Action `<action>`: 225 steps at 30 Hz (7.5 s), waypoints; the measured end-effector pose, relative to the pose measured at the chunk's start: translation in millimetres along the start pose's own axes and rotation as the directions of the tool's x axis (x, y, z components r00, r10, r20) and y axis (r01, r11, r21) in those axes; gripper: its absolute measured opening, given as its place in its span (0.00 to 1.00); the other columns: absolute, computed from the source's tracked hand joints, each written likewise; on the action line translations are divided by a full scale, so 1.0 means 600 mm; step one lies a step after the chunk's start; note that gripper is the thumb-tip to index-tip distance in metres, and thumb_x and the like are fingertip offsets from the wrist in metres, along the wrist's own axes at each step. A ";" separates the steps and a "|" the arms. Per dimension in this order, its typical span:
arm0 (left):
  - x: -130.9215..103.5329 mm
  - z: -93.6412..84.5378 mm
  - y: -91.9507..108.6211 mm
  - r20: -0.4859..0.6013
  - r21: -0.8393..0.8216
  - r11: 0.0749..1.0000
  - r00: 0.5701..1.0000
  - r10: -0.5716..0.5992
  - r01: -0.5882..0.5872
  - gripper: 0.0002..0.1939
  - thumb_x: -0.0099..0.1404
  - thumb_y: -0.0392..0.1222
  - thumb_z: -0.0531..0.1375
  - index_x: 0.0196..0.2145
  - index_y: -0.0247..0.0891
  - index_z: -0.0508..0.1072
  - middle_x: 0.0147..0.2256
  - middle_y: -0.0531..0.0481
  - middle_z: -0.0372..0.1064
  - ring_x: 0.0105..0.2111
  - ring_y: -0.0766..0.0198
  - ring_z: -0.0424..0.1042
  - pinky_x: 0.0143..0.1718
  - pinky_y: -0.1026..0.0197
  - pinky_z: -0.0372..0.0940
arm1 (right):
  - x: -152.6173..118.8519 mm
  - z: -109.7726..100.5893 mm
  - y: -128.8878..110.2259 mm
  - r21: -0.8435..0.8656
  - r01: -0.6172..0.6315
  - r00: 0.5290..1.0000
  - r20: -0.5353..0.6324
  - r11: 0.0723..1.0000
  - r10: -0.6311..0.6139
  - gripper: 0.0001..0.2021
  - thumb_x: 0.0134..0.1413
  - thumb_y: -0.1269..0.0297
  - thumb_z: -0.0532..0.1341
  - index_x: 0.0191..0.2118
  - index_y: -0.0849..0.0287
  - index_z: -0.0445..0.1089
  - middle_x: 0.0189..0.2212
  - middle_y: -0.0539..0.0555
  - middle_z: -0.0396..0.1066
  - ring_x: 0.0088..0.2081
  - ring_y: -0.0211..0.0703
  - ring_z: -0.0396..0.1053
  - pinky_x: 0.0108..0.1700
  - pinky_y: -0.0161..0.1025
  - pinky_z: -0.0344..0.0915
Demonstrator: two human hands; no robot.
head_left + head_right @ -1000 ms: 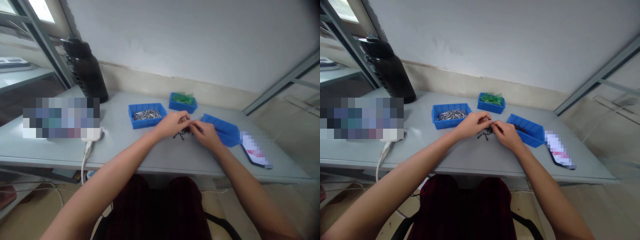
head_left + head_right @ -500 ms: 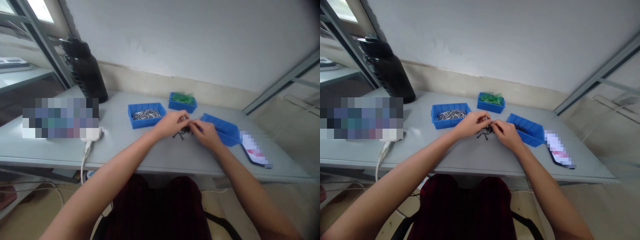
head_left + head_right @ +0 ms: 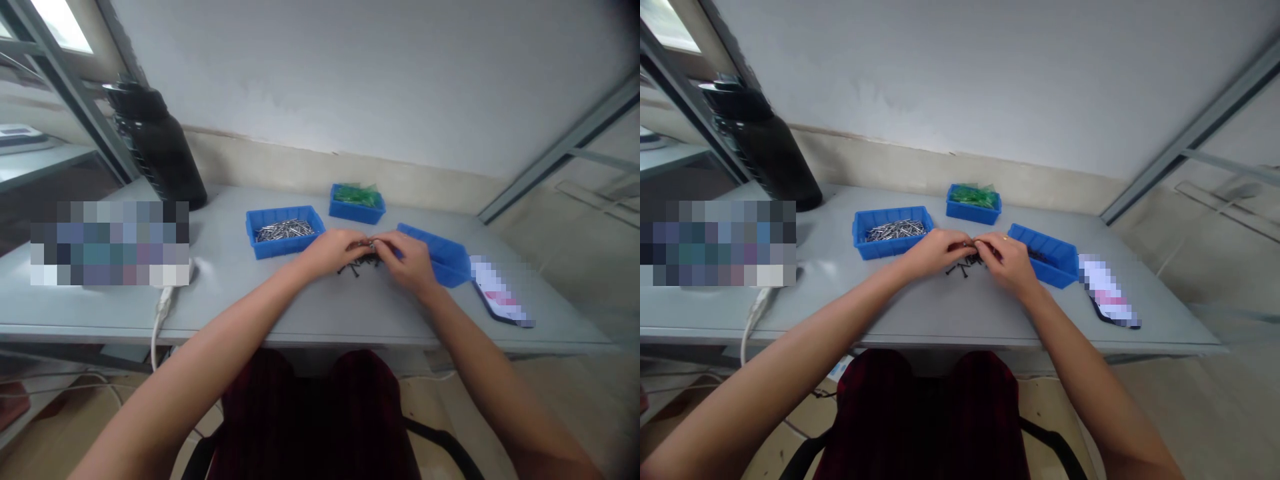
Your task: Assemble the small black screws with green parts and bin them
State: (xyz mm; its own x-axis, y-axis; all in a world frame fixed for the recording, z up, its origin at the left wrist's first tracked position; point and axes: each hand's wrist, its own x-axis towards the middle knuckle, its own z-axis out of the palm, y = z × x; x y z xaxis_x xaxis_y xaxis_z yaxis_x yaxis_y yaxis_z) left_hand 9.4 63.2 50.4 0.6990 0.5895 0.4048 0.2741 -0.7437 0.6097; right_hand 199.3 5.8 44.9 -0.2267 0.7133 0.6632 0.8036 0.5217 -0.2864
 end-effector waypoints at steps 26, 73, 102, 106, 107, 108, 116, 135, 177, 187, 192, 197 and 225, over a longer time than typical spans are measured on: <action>-0.007 -0.006 -0.002 0.185 0.303 0.953 0.980 -0.077 0.018 0.09 0.66 0.36 0.54 0.35 0.34 0.75 0.39 0.43 0.73 0.36 0.60 0.72 0.39 0.59 0.65 | 0.073 0.018 0.013 -0.080 0.223 0.971 0.102 0.972 -0.214 0.14 0.65 0.66 0.51 0.46 0.57 0.73 0.40 0.60 0.76 0.45 0.51 0.70 0.50 0.48 0.66; -0.003 -0.022 0.009 -0.139 0.041 0.997 0.988 -0.060 0.066 0.08 0.66 0.38 0.57 0.39 0.36 0.76 0.34 0.49 0.76 0.30 0.66 0.70 0.35 0.64 0.63 | 0.047 0.008 0.016 0.073 0.133 0.991 -0.042 0.988 -0.131 0.10 0.63 0.61 0.58 0.34 0.55 0.74 0.29 0.51 0.75 0.31 0.41 0.70 0.38 0.39 0.65; 0.004 -0.021 -0.003 -0.357 0.081 0.996 0.932 0.057 -0.030 0.09 0.70 0.42 0.58 0.38 0.36 0.76 0.35 0.49 0.76 0.31 0.67 0.70 0.36 0.64 0.65 | 0.050 -0.003 0.019 0.157 0.018 0.997 0.073 0.987 -0.030 0.09 0.64 0.60 0.56 0.37 0.56 0.71 0.28 0.50 0.73 0.28 0.39 0.67 0.34 0.37 0.61; 0.001 -0.020 0.002 -0.260 0.071 0.997 0.965 0.035 -0.017 0.08 0.68 0.43 0.59 0.38 0.37 0.76 0.32 0.50 0.75 0.29 0.67 0.69 0.34 0.64 0.63 | 0.050 -0.004 0.019 0.209 0.010 1.000 -0.021 0.978 -0.006 0.08 0.63 0.60 0.58 0.39 0.56 0.72 0.29 0.50 0.74 0.29 0.40 0.69 0.35 0.37 0.63; 0.000 -0.020 0.004 -0.232 0.071 0.997 0.972 0.033 -0.016 0.08 0.68 0.43 0.59 0.38 0.37 0.76 0.31 0.51 0.74 0.29 0.67 0.68 0.33 0.64 0.63 | 0.050 -0.004 0.018 0.213 0.021 1.000 -0.024 0.977 -0.017 0.08 0.63 0.60 0.58 0.39 0.56 0.72 0.29 0.50 0.74 0.29 0.39 0.69 0.35 0.37 0.64; -0.001 -0.020 0.005 -0.207 0.074 0.997 0.978 0.030 -0.015 0.08 0.68 0.42 0.59 0.37 0.37 0.76 0.30 0.51 0.73 0.28 0.67 0.67 0.33 0.64 0.62 | 0.049 -0.003 0.016 0.211 0.034 0.999 -0.020 0.977 -0.031 0.08 0.63 0.60 0.58 0.39 0.56 0.72 0.29 0.50 0.74 0.29 0.39 0.69 0.35 0.37 0.64; -0.003 -0.023 0.011 -0.145 0.066 0.998 0.989 0.009 0.000 0.07 0.67 0.38 0.57 0.37 0.37 0.75 0.28 0.52 0.71 0.28 0.67 0.67 0.32 0.64 0.60 | 0.044 0.001 0.011 0.160 0.088 0.996 -0.016 0.983 -0.086 0.07 0.62 0.61 0.58 0.38 0.55 0.71 0.29 0.50 0.75 0.28 0.39 0.68 0.34 0.38 0.64; -0.001 -0.024 0.003 -0.199 0.124 0.992 0.980 0.028 -0.003 0.09 0.68 0.42 0.58 0.40 0.38 0.76 0.32 0.50 0.74 0.29 0.66 0.69 0.33 0.63 0.63 | 0.046 -0.006 0.009 0.170 0.069 0.998 -0.008 0.983 -0.069 0.06 0.62 0.62 0.57 0.38 0.56 0.70 0.29 0.50 0.74 0.27 0.38 0.67 0.34 0.37 0.63; -0.001 -0.023 0.004 -0.264 0.142 0.990 0.964 0.039 -0.001 0.09 0.69 0.41 0.58 0.41 0.39 0.77 0.34 0.49 0.76 0.30 0.65 0.70 0.36 0.62 0.64 | 0.050 -0.009 0.013 0.190 0.008 1.000 0.002 0.982 -0.008 0.07 0.62 0.60 0.57 0.38 0.55 0.69 0.27 0.50 0.73 0.27 0.39 0.67 0.34 0.38 0.64; 0.000 -0.024 0.004 -0.271 0.141 0.990 0.962 0.040 -0.001 0.08 0.69 0.41 0.58 0.41 0.38 0.77 0.34 0.49 0.76 0.30 0.66 0.70 0.36 0.62 0.64 | 0.049 -0.011 0.012 0.183 0.004 1.000 0.003 0.983 -0.004 0.07 0.62 0.61 0.57 0.37 0.55 0.69 0.26 0.49 0.73 0.26 0.38 0.66 0.33 0.37 0.62; 0.000 -0.025 0.005 -0.268 0.146 0.989 0.963 0.043 -0.003 0.08 0.69 0.41 0.58 0.41 0.38 0.77 0.34 0.49 0.76 0.31 0.66 0.70 0.37 0.63 0.64 | 0.050 -0.010 0.012 0.191 -0.011 1.000 0.009 0.982 0.010 0.07 0.62 0.60 0.57 0.37 0.56 0.69 0.26 0.50 0.72 0.26 0.38 0.66 0.33 0.37 0.62; 0.000 -0.024 0.005 -0.271 0.143 0.990 0.962 0.040 -0.001 0.09 0.69 0.41 0.58 0.41 0.38 0.77 0.34 0.49 0.76 0.30 0.66 0.70 0.37 0.63 0.64 | 0.049 -0.009 0.013 0.198 -0.006 1.000 0.007 0.980 0.005 0.08 0.62 0.59 0.57 0.37 0.56 0.69 0.26 0.50 0.73 0.26 0.38 0.66 0.33 0.37 0.62; 0.001 -0.025 0.001 -0.279 0.157 0.987 0.958 0.067 -0.023 0.08 0.69 0.41 0.59 0.41 0.38 0.77 0.33 0.50 0.76 0.30 0.67 0.70 0.36 0.63 0.64 | 0.049 -0.008 0.015 0.198 -0.003 1.000 0.003 0.980 0.002 0.07 0.62 0.60 0.57 0.37 0.56 0.70 0.26 0.49 0.72 0.26 0.38 0.67 0.33 0.37 0.62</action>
State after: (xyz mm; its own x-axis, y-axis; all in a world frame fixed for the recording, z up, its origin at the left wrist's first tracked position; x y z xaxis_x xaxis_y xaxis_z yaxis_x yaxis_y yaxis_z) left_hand 0.0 67.4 61.2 0.5038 0.6030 0.6185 0.3584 -0.7974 0.4854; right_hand 202.4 29.2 65.1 -0.2266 0.7160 0.6603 0.6795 0.6019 -0.4195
